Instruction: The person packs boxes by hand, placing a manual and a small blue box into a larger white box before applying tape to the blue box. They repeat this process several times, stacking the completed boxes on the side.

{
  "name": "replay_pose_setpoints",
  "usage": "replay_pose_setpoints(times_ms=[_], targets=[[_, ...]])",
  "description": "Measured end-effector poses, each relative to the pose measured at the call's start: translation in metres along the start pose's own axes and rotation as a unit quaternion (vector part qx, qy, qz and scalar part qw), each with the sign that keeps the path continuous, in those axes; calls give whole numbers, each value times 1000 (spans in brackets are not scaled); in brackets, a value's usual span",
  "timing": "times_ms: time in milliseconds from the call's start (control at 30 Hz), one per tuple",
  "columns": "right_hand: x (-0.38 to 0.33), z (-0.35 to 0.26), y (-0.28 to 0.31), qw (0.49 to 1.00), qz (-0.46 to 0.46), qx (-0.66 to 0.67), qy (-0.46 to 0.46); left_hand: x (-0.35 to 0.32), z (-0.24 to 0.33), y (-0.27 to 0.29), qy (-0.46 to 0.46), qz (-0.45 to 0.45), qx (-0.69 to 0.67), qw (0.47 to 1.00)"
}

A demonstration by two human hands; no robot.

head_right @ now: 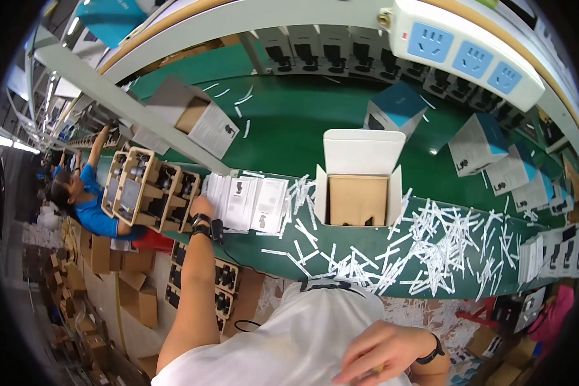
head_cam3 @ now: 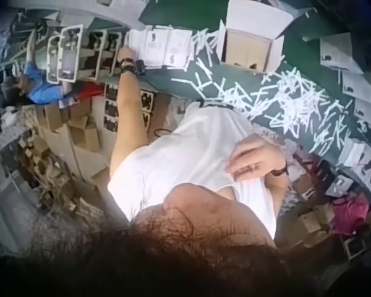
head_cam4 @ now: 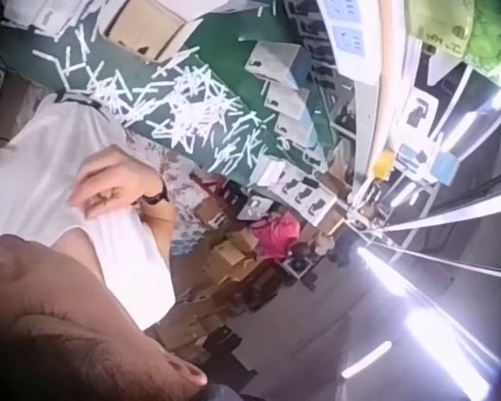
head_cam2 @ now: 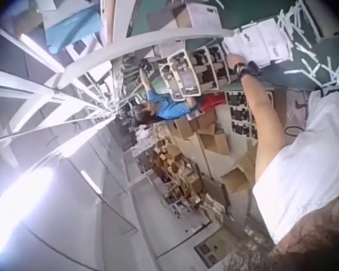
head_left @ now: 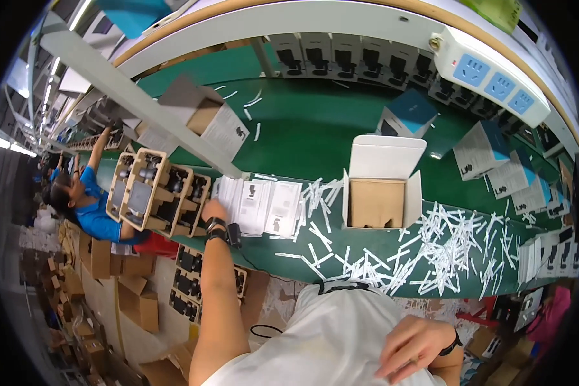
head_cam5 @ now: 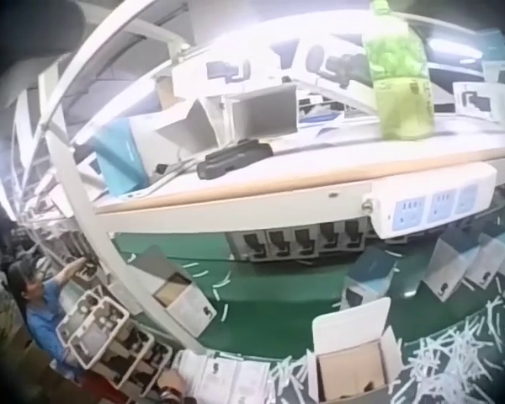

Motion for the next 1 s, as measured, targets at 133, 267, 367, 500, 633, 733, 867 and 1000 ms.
replay_pose_setpoints(times_ms=[133,267,367,500,633,733,867,1000], targets=[[-16,24,-12,1000,11,6,15,-2,23,10,-15,30,-58,998],[-29,59,14,815,385,425,74,-7,-12,33,-142,143,-51,978],[-28,77,27,728,354,564,164,-29,-7,29,-181,282,-265,904],[-32,78,20,723,305,588,196,-125,72,119,-135,295,-493,808],[-36,75,23,722,295,594,196,-180,118,160,-119,234,-635,727],[-42,77,25,720,296,595,200,-233,163,195,-144,227,-712,648],[-45,78,22,718,290,596,212,-269,212,193,-290,229,-680,633],[-45,79,22,714,286,597,228,-268,248,172,-398,250,-506,723]])
Point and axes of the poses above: each hand's wrist, its own x-axis towards the middle knuckle, its own y-axis out of the back of the hand, z = x × y, the point moved 1 cm from there along x, towards the middle knuckle, and after that the axes turned 1 degree about y, right-handed, at the moved point
